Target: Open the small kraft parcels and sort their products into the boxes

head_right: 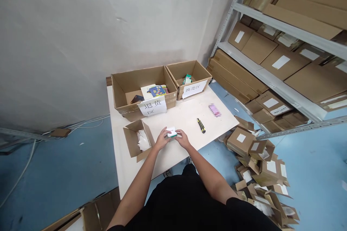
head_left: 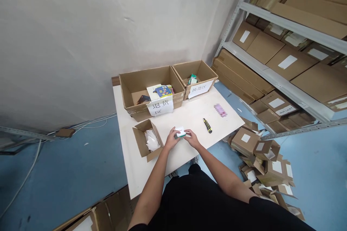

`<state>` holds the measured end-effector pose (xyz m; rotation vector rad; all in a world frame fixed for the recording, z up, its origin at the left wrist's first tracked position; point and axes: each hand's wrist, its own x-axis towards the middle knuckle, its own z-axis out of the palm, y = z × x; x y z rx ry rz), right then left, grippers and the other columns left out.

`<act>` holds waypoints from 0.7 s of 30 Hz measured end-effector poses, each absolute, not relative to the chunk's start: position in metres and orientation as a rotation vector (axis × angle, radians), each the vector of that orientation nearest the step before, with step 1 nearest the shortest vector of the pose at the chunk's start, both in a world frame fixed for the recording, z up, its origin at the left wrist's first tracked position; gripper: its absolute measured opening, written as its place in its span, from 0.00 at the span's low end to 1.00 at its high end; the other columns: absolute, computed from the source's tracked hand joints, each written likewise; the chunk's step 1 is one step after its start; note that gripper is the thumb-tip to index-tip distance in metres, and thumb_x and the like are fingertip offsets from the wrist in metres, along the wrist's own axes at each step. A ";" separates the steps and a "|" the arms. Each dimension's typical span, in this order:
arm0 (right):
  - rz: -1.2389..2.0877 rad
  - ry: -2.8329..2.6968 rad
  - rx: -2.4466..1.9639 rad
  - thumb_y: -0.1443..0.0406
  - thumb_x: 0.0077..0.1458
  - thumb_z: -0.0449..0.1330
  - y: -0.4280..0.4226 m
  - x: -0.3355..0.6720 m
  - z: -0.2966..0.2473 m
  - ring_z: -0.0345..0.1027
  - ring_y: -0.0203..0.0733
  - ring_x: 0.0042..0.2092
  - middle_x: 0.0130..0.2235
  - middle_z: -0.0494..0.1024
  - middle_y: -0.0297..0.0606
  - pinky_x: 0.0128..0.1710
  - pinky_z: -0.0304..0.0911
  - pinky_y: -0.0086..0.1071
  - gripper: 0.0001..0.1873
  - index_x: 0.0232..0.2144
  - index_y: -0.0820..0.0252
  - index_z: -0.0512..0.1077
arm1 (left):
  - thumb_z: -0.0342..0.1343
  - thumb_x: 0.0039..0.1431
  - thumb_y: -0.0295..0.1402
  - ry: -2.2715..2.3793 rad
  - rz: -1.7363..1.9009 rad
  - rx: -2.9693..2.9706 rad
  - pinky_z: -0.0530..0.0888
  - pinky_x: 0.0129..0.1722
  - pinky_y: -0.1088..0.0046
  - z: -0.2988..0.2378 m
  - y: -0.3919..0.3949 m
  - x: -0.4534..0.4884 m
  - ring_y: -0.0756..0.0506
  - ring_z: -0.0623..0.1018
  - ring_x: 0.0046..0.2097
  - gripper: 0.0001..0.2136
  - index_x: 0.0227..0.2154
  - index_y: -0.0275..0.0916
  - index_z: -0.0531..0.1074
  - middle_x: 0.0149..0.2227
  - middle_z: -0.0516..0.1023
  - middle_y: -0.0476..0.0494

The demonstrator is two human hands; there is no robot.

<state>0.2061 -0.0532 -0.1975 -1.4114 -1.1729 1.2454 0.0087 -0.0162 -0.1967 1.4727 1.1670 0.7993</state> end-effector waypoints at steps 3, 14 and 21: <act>1.197 -1.194 -1.443 0.55 0.51 0.64 -0.052 0.207 -0.204 0.75 0.51 0.55 0.54 0.78 0.43 0.49 0.75 0.42 0.20 0.46 0.53 0.74 | 0.65 0.57 0.31 1.224 0.806 1.460 0.76 0.61 0.57 -0.199 -0.020 0.010 0.35 0.62 0.73 0.13 0.46 0.44 0.80 0.72 0.62 0.37; 1.304 -0.979 -1.452 0.63 0.41 0.66 -0.036 0.202 -0.220 0.76 0.49 0.49 0.48 0.79 0.40 0.54 0.70 0.47 0.30 0.50 0.52 0.71 | 0.62 0.55 0.26 1.321 0.953 1.351 0.77 0.61 0.55 -0.222 -0.038 0.020 0.38 0.76 0.63 0.37 0.68 0.49 0.64 0.70 0.66 0.36; 1.392 -0.830 -1.449 0.59 0.40 0.70 -0.003 0.185 -0.212 0.75 0.50 0.46 0.41 0.80 0.37 0.50 0.70 0.44 0.25 0.43 0.53 0.73 | 0.59 0.54 0.26 1.448 1.086 1.078 0.77 0.60 0.57 -0.223 -0.001 0.038 0.41 0.79 0.59 0.28 0.59 0.45 0.68 0.59 0.78 0.38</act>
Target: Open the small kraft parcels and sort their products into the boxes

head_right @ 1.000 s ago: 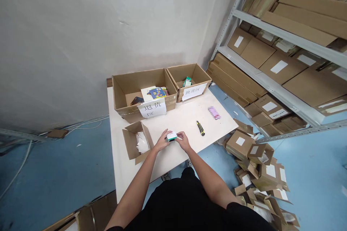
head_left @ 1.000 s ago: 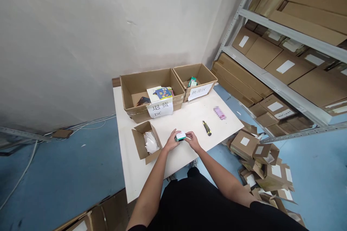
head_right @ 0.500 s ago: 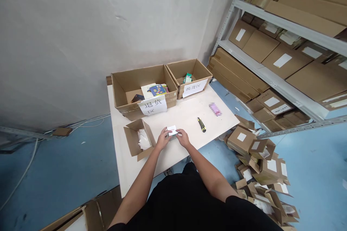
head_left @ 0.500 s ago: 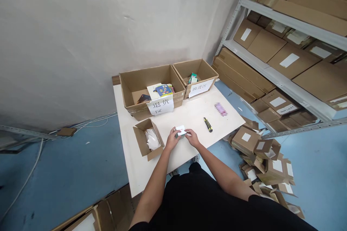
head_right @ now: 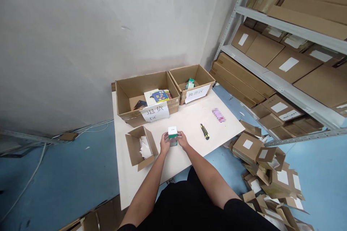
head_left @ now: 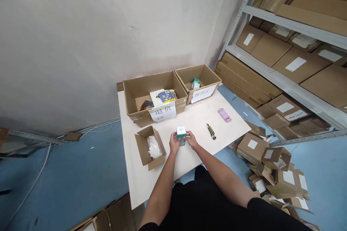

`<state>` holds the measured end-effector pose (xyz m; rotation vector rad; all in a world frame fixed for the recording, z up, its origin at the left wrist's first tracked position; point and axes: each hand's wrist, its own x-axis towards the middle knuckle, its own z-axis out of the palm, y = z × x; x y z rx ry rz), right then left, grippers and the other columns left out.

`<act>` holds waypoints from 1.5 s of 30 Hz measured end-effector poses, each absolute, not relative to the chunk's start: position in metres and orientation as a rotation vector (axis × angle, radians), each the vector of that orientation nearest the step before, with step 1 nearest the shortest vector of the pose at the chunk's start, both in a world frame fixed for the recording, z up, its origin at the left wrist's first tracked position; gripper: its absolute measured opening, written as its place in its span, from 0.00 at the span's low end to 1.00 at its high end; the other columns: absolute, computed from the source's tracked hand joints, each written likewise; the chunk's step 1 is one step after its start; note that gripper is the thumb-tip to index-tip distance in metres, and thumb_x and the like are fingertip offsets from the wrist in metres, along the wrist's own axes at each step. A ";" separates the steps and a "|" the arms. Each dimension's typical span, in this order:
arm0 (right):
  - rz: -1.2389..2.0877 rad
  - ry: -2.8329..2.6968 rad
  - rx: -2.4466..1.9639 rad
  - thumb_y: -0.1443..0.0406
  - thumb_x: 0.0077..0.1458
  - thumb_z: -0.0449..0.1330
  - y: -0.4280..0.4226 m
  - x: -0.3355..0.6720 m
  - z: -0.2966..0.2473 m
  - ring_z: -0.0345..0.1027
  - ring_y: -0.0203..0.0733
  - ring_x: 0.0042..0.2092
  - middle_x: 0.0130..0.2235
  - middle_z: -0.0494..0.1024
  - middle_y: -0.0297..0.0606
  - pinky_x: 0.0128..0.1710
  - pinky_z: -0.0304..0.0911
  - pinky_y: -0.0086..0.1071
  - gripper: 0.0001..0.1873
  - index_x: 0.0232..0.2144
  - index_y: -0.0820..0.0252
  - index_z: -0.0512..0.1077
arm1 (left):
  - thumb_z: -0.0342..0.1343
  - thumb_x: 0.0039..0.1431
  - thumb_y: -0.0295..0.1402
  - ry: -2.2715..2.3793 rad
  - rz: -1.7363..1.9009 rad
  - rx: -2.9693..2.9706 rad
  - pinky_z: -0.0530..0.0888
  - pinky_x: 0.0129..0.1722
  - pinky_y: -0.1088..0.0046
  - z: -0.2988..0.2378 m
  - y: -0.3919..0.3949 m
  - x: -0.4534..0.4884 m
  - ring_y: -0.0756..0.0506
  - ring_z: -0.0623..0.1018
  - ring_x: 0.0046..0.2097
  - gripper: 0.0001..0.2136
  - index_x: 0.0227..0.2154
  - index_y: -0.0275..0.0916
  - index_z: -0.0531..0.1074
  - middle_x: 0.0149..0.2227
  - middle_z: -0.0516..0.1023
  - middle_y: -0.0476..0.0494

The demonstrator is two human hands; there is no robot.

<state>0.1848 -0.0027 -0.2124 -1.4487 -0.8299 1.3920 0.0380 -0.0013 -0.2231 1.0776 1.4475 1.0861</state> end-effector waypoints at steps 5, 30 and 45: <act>1.339 -0.872 -1.305 0.54 0.43 0.71 0.053 0.214 -0.174 0.76 0.47 0.43 0.42 0.80 0.37 0.48 0.71 0.42 0.26 0.45 0.54 0.74 | 0.59 0.57 0.28 1.352 1.149 1.224 0.76 0.61 0.56 -0.177 0.062 0.054 0.41 0.80 0.58 0.25 0.58 0.44 0.69 0.59 0.78 0.38; 0.612 -1.222 -1.259 0.61 0.57 0.62 0.392 0.522 0.001 0.57 0.53 0.71 0.69 0.68 0.42 0.73 0.49 0.52 0.41 0.72 0.51 0.61 | 0.63 0.61 0.29 1.250 1.203 1.508 0.74 0.64 0.51 0.004 0.416 0.314 0.34 0.73 0.67 0.39 0.73 0.44 0.54 0.70 0.65 0.29; 0.790 -1.646 -1.064 0.67 0.57 0.60 0.224 0.302 -0.030 0.58 0.53 0.71 0.68 0.68 0.42 0.74 0.50 0.51 0.35 0.68 0.50 0.68 | 0.57 0.61 0.35 1.589 1.310 1.597 0.79 0.56 0.60 -0.031 0.176 0.061 0.38 0.74 0.63 0.25 0.63 0.48 0.71 0.66 0.71 0.40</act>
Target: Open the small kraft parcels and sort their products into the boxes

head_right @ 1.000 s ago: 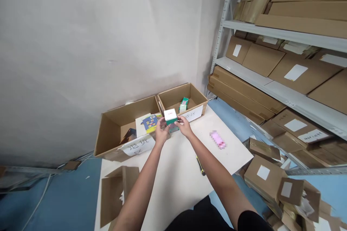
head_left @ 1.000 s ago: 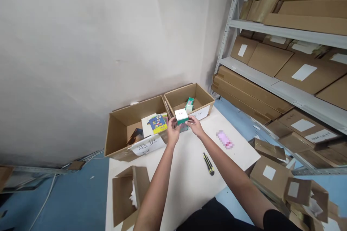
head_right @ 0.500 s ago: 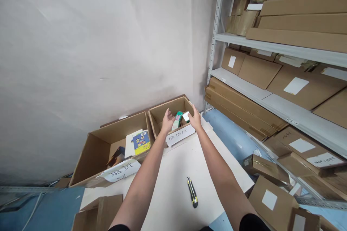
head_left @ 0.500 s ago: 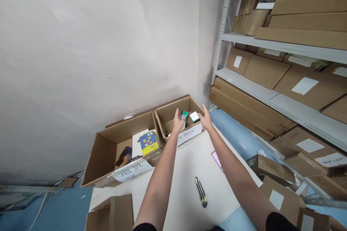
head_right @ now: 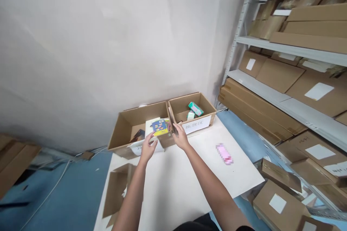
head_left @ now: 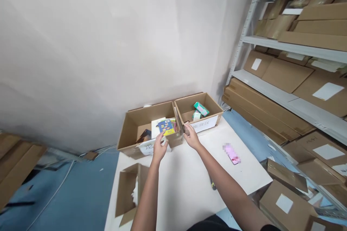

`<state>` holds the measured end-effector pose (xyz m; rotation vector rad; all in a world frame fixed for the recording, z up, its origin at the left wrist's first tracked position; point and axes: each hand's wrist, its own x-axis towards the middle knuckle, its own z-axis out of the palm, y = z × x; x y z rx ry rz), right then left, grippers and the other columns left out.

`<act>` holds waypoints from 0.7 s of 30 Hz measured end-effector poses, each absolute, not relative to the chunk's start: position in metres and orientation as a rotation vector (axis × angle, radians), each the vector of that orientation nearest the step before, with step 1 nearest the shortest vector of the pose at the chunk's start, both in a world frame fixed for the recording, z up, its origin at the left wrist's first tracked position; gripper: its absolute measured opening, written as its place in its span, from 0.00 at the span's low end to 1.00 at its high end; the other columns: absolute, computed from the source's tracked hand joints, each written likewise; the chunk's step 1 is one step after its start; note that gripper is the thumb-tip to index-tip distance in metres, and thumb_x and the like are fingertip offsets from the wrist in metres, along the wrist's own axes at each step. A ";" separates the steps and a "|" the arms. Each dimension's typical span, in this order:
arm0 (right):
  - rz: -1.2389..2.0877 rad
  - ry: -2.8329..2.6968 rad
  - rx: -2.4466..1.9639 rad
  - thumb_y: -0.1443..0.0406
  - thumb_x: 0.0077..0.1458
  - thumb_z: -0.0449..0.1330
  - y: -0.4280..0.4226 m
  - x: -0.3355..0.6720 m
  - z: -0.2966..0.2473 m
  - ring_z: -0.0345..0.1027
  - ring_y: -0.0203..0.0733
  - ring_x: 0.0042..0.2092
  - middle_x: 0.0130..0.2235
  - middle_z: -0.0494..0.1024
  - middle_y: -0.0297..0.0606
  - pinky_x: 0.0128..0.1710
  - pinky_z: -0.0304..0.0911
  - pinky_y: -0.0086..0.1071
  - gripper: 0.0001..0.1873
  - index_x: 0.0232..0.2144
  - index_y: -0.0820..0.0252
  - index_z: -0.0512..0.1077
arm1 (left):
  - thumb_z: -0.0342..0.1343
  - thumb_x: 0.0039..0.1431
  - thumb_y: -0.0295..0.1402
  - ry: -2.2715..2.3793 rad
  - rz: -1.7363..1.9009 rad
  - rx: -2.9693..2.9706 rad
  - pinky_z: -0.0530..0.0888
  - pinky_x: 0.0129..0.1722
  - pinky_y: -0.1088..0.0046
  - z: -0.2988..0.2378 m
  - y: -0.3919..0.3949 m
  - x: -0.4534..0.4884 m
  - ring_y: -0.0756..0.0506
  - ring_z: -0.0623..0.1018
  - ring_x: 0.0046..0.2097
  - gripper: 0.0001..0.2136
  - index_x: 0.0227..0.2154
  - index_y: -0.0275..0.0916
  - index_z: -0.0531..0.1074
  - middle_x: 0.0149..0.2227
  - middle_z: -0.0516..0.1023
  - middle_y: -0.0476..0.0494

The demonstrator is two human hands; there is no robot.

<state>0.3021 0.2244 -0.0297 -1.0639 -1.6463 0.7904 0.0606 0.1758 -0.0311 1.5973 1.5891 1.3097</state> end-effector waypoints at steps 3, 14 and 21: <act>0.860 -1.718 -1.036 0.67 0.57 0.61 0.181 0.238 -0.043 0.59 0.54 0.70 0.68 0.69 0.43 0.73 0.51 0.52 0.35 0.67 0.50 0.69 | 0.58 0.60 0.34 1.709 1.254 1.602 0.79 0.57 0.58 -0.052 0.113 -0.008 0.37 0.73 0.64 0.26 0.63 0.48 0.72 0.66 0.71 0.40; 1.281 -2.093 -0.941 0.68 0.57 0.62 0.004 0.034 -0.136 0.63 0.53 0.68 0.66 0.71 0.43 0.69 0.59 0.51 0.30 0.62 0.50 0.75 | 0.68 0.47 0.36 1.935 0.637 1.578 0.57 0.71 0.37 -0.163 -0.094 -0.143 0.24 0.54 0.75 0.20 0.46 0.42 0.80 0.66 0.71 0.31; 1.031 -2.420 -1.354 0.67 0.44 0.75 -0.047 0.051 -0.174 0.39 0.77 0.75 0.78 0.48 0.38 0.70 0.48 0.64 0.16 0.39 0.56 0.84 | 0.71 0.48 0.33 1.920 0.567 1.588 0.51 0.72 0.36 -0.182 -0.144 -0.130 0.24 0.45 0.77 0.24 0.50 0.45 0.78 0.74 0.59 0.35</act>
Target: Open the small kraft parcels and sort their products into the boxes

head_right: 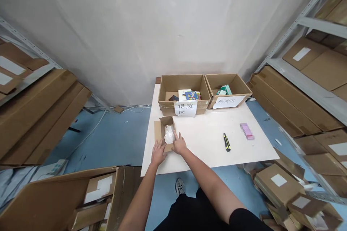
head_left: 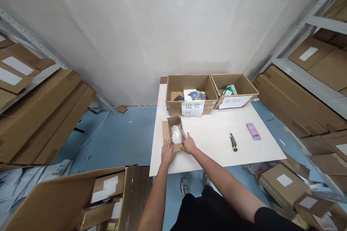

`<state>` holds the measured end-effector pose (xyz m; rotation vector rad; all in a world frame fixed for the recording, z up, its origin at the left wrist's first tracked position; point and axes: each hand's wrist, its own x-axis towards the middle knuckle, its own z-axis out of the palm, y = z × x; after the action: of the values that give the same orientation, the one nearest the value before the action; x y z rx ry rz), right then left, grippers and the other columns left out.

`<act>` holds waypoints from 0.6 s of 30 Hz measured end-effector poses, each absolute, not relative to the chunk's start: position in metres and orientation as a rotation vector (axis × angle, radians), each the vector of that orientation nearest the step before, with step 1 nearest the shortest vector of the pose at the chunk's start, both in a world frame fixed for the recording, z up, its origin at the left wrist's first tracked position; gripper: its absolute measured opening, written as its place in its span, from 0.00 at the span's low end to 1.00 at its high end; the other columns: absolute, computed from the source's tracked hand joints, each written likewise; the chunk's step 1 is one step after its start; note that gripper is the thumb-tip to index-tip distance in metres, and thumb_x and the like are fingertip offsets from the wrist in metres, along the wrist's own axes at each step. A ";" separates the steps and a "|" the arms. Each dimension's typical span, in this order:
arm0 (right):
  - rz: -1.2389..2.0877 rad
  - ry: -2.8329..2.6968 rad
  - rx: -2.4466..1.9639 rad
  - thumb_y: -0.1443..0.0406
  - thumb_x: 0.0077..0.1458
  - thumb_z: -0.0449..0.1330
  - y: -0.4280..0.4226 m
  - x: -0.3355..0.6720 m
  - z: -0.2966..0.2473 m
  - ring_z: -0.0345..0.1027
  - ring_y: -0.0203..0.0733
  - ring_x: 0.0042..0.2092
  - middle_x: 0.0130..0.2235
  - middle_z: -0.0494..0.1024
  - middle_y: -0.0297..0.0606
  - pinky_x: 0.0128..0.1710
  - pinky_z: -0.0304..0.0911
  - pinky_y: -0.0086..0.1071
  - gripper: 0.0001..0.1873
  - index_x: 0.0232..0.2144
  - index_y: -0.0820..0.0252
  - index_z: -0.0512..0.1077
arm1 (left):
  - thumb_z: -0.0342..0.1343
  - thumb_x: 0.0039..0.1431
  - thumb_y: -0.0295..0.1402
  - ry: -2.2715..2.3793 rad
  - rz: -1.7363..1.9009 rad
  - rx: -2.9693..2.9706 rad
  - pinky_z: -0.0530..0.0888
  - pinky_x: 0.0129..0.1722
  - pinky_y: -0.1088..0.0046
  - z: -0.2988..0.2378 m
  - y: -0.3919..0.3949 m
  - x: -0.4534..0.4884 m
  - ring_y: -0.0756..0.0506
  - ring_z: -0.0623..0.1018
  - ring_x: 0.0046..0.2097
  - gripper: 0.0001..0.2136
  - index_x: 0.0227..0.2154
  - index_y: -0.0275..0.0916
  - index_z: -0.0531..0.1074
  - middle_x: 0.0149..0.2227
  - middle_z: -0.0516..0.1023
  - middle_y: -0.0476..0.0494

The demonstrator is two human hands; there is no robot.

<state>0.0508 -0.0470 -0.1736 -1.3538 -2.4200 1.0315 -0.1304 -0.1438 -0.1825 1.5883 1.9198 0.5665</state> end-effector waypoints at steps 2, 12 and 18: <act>0.989 -2.361 -1.517 0.66 0.45 0.75 -0.054 0.063 -0.176 0.34 0.79 0.76 0.78 0.48 0.39 0.69 0.45 0.68 0.12 0.36 0.56 0.85 | 0.66 0.54 0.31 1.956 0.658 1.607 0.51 0.71 0.35 -0.180 -0.143 -0.118 0.26 0.48 0.77 0.15 0.46 0.46 0.79 0.73 0.63 0.36; 1.033 -2.173 -1.529 0.52 0.65 0.63 -0.056 0.165 -0.123 0.36 0.69 0.77 0.73 0.61 0.40 0.71 0.45 0.67 0.22 0.58 0.47 0.80 | 0.54 0.66 0.28 1.820 0.750 2.243 0.64 0.66 0.47 -0.129 -0.110 -0.038 0.33 0.62 0.73 0.11 0.41 0.46 0.81 0.66 0.75 0.43; 0.744 -2.124 -1.648 0.43 0.49 0.74 -0.074 0.338 -0.054 0.31 0.74 0.77 0.76 0.55 0.43 0.72 0.42 0.64 0.35 0.55 0.51 0.82 | 0.57 0.64 0.25 1.456 0.810 2.663 0.64 0.65 0.46 -0.092 -0.060 0.111 0.31 0.60 0.74 0.13 0.45 0.45 0.82 0.68 0.73 0.41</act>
<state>0.3385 -0.0745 -0.0535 -1.6475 -2.1245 0.7438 0.1108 -0.0599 -0.0915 2.6629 1.4561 0.8098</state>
